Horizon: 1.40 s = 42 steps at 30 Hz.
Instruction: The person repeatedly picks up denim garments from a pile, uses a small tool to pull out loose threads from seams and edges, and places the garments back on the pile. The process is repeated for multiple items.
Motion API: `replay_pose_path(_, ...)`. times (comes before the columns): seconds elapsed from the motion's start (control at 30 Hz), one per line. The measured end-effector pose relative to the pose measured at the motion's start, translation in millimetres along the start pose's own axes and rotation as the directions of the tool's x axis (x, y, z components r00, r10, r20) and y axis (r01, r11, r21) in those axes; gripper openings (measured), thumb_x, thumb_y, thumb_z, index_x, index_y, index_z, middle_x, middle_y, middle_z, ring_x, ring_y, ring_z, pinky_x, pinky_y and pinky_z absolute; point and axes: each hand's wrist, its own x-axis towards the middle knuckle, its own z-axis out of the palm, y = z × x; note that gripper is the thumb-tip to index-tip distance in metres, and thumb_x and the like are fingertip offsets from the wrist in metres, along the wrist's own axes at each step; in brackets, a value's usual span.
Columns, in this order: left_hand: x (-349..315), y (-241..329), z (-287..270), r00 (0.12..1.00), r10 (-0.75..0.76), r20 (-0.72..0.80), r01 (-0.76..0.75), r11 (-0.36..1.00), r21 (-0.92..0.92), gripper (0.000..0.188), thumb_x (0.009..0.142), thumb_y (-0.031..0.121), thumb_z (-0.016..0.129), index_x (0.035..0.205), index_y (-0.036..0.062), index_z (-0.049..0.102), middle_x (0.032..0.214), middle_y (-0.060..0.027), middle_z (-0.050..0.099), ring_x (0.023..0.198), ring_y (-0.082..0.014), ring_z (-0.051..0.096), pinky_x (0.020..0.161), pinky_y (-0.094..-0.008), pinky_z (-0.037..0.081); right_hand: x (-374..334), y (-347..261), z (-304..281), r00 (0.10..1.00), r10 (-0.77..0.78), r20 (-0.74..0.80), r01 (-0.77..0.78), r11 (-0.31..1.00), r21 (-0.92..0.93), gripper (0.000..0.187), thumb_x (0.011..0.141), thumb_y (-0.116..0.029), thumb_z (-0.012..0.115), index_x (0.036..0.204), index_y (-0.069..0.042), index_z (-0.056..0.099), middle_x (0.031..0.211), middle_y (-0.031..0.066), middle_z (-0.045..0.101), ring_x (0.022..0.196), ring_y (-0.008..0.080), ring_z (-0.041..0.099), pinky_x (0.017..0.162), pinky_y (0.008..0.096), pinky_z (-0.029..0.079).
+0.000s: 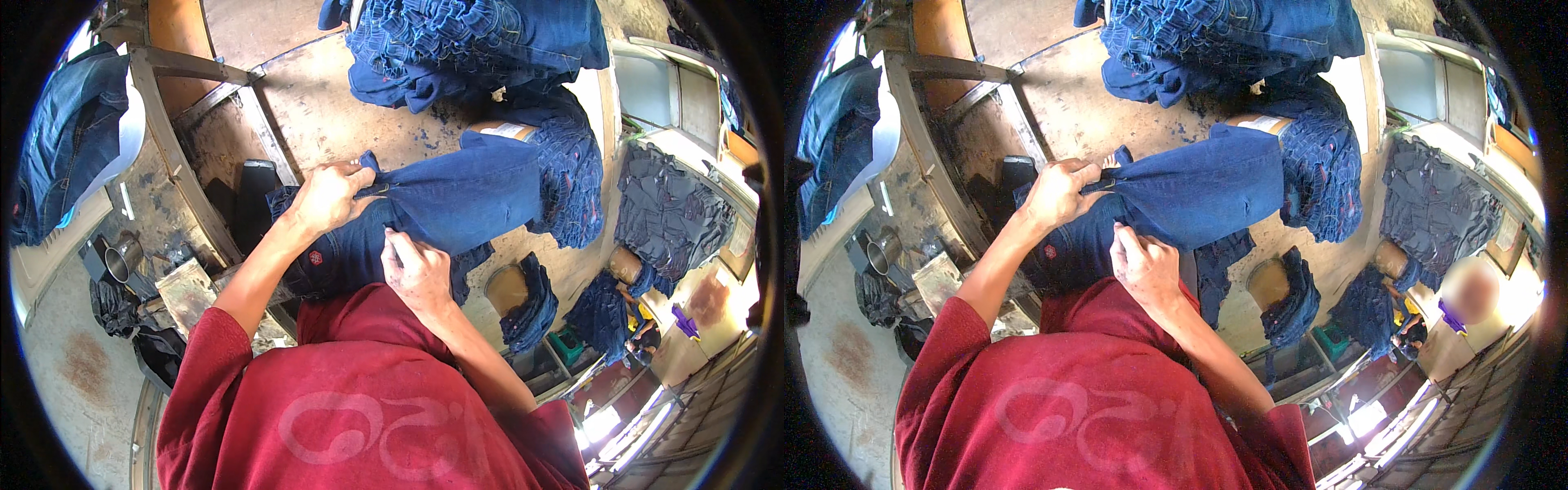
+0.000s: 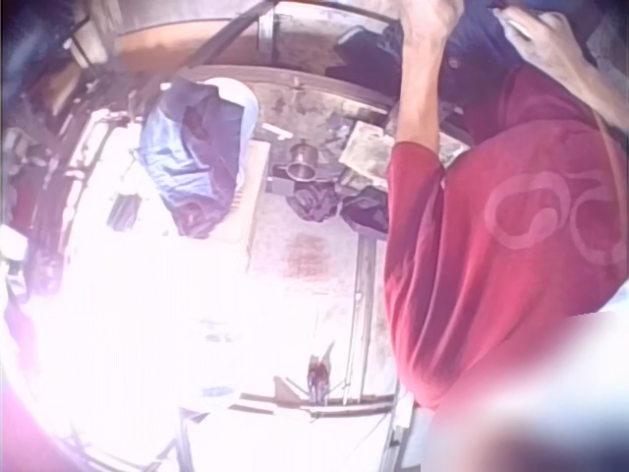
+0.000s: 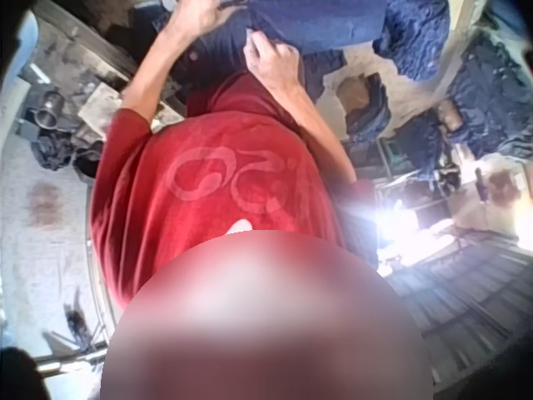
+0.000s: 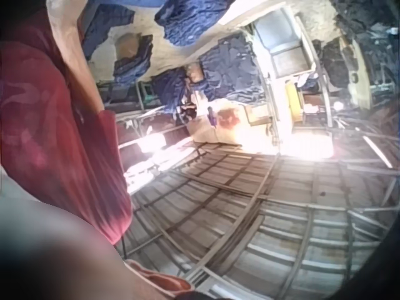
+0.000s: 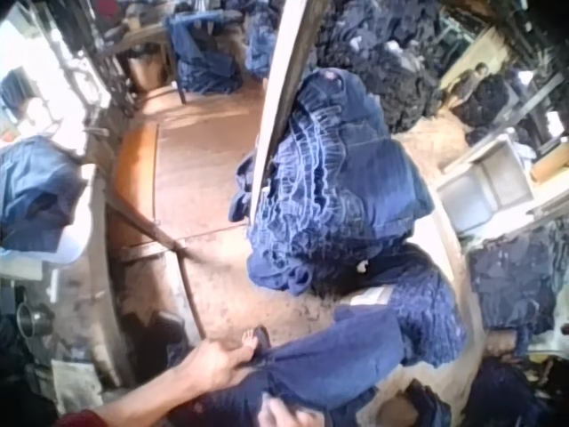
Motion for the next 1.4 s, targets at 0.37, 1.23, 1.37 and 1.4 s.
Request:
replay_pose_path(0.37,-0.8,0.9,0.2,0.998,0.007,-0.061,-0.009,1.000,-0.028,0.037,0.079,0.012,0.091,0.112,0.0063,0.075,0.095,-0.0185,0.076,0.088,-0.0421,0.076,0.077,-0.0480,0.063,-5.2,4.3,6.1,1.000,0.028,-0.011,-0.028,0.999,0.015,0.017,0.092,-0.008,0.074,0.108,-0.006,0.074,0.068,0.0101,0.070,0.058,0.0285,0.072,0.053,0.0414,0.058)
replay_pose_path(1.23,-0.9,4.1,1.7,0.998,-0.022,-0.055,0.022,1.000,0.013,0.035,0.079,0.014,0.091,0.109,0.0071,0.076,0.091,-0.0179,0.075,0.085,-0.0427,0.075,0.075,-0.0480,0.062,-8.2,7.3,0.4,1.000,0.004,0.016,-0.003,0.999,-0.044,0.010,0.094,-0.006,0.074,0.103,-0.006,0.071,0.064,0.0109,0.068,0.054,0.0284,0.070,0.050,0.0418,0.057)
replay_pose_path(1.37,0.3,4.5,1.5,0.998,-0.035,-0.050,0.036,0.999,0.027,0.034,0.079,0.015,0.091,0.109,0.0074,0.076,0.090,-0.0177,0.074,0.085,-0.0420,0.075,0.074,-0.0481,0.062,-10.2,8.3,-2.6,0.995,0.074,0.063,-0.075,0.997,0.021,0.012,0.094,-0.005,0.074,0.106,-0.006,0.072,0.068,0.0116,0.069,0.057,0.0279,0.071,0.051,0.0408,0.057)
replay_pose_path(1.4,0.9,3.8,1.9,0.998,-0.015,-0.066,0.017,0.999,0.033,0.034,0.080,0.015,0.091,0.109,0.0075,0.076,0.089,-0.0176,0.074,0.084,-0.0419,0.075,0.074,-0.0480,0.062,-9.2,9.3,-1.7,0.998,0.062,-0.011,-0.061,0.994,0.086,0.017,0.093,-0.005,0.074,0.110,-0.005,0.073,0.068,0.0116,0.069,0.057,0.0281,0.071,0.052,0.0414,0.057)
